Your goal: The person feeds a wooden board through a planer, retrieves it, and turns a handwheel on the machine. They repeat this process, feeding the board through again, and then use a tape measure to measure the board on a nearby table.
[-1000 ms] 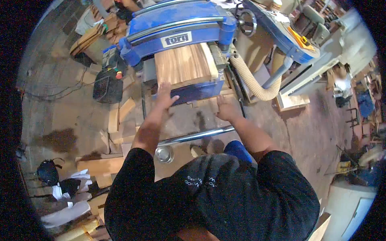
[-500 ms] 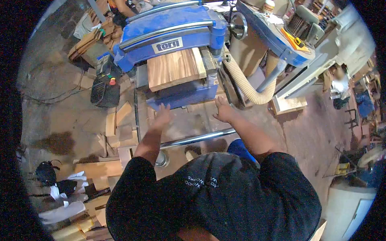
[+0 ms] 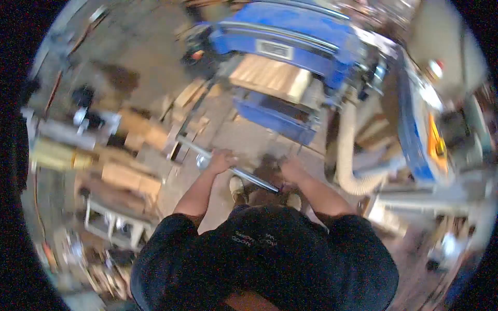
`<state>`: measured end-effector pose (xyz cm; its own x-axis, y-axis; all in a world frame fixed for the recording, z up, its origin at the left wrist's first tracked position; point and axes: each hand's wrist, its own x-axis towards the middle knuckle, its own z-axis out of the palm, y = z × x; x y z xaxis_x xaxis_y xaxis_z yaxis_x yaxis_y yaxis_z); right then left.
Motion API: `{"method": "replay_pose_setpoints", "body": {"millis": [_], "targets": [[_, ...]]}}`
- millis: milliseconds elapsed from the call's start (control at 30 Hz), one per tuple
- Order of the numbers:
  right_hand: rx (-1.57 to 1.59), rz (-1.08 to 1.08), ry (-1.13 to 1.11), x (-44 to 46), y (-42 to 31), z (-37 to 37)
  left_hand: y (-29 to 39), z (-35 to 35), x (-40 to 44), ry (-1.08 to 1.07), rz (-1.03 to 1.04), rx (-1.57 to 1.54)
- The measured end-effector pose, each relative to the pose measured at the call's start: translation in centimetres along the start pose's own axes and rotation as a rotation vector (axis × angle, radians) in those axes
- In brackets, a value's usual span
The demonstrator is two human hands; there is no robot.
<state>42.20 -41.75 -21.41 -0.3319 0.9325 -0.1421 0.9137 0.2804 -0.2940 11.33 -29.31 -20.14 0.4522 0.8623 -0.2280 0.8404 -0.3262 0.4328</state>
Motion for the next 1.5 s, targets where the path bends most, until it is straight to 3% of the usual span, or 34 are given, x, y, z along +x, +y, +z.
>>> {"method": "replay_pose_setpoints", "body": {"millis": [33,133,200,267,367,400,467,533,567,633,800,833,933,1033,1067,1133,1167,1200,1267,1300,1333,1400,1500], "targets": [[-0.011,-0.006,-0.040,0.1,0.2,0.4,2.2,-0.4,-1.5,0.003,0.039,0.238],[-0.026,-0.036,-0.198,0.5,-0.1,-1.5,3.5,0.7,-4.4,-0.005,-0.139,0.102],[-0.042,0.037,-0.382,0.8,-1.2,-3.7,2.9,2.1,-5.9,0.197,0.064,-0.040],[0.086,-0.022,-0.213,1.0,0.4,-0.5,4.0,2.2,-8.2,0.311,0.044,0.042],[-0.042,-0.135,-0.238,1.2,0.6,-0.4,4.6,2.9,-11.9,0.243,-0.175,-0.052],[-0.125,-0.131,-0.280,0.3,-1.4,-3.5,4.9,2.3,-13.5,0.208,-0.220,-0.064],[-0.180,-0.074,-0.261,1.3,0.9,-0.3,4.2,3.6,-15.8,0.189,-0.274,-0.033],[-0.225,-0.059,-0.312,2.0,1.2,-0.4,3.0,6.0,-18.4,0.348,-0.305,0.074],[-0.167,-0.077,-0.322,1.8,1.1,-0.7,3.4,6.0,-20.5,0.378,-0.361,0.060],[-0.104,-0.126,-0.309,1.8,0.5,-1.0,4.5,4.8,-25.1,0.233,-0.499,-0.208],[-0.017,-0.170,-0.301,2.4,-1.1,0.3,3.6,8.2,-35.3,0.343,-0.685,-0.189],[-0.007,-0.199,-0.195,3.3,-0.6,2.1,3.6,8.4,-36.9,0.372,-0.713,-0.201],[0.008,-0.207,-0.065,2.1,-4.1,3.2,2.6,10.3,-40.3,0.397,-0.747,-0.219],[0.358,-0.257,-0.065,-1.5,-9.3,3.3,4.1,9.4,-44.4,0.359,-0.749,-0.242],[0.347,-0.260,-0.074,-2.6,-10.3,4.0,3.2,10.9,-44.7,0.360,-0.753,-0.256],[0.021,-0.404,0.149,-4.5,-11.6,4.9,0.9,13.8,-43.6,0.369,-0.670,-0.185],[0.124,-0.385,0.085,-5.0,-11.5,5.9,1.2,14.3,-43.7,0.373,-0.673,-0.201],[0.111,-0.396,0.078,-6.2,-12.3,5.8,2.0,14.2,-44.1,0.398,-0.664,-0.194],[0.298,-0.508,-0.175,-8.8,-14.8,5.1,4.5,13.6,-45.9,0.443,-0.670,-0.195],[0.361,-0.428,-0.292,-5.2,-11.4,9.4,6.2,12.8,-46.9,0.463,-0.682,-0.200],[0.349,-0.456,-0.299,-6.8,-12.8,8.1,8.0,12.2,-47.9,0.485,-0.698,-0.205],[0.040,-0.629,-0.239,-12.2,-18.5,4.5,12.5,11.3,-50.5,0.610,-0.742,-0.254],[0.120,-0.702,-0.306,-14.0,-20.9,4.9,17.6,13.3,-52.5,0.793,-0.830,-0.288]]}}
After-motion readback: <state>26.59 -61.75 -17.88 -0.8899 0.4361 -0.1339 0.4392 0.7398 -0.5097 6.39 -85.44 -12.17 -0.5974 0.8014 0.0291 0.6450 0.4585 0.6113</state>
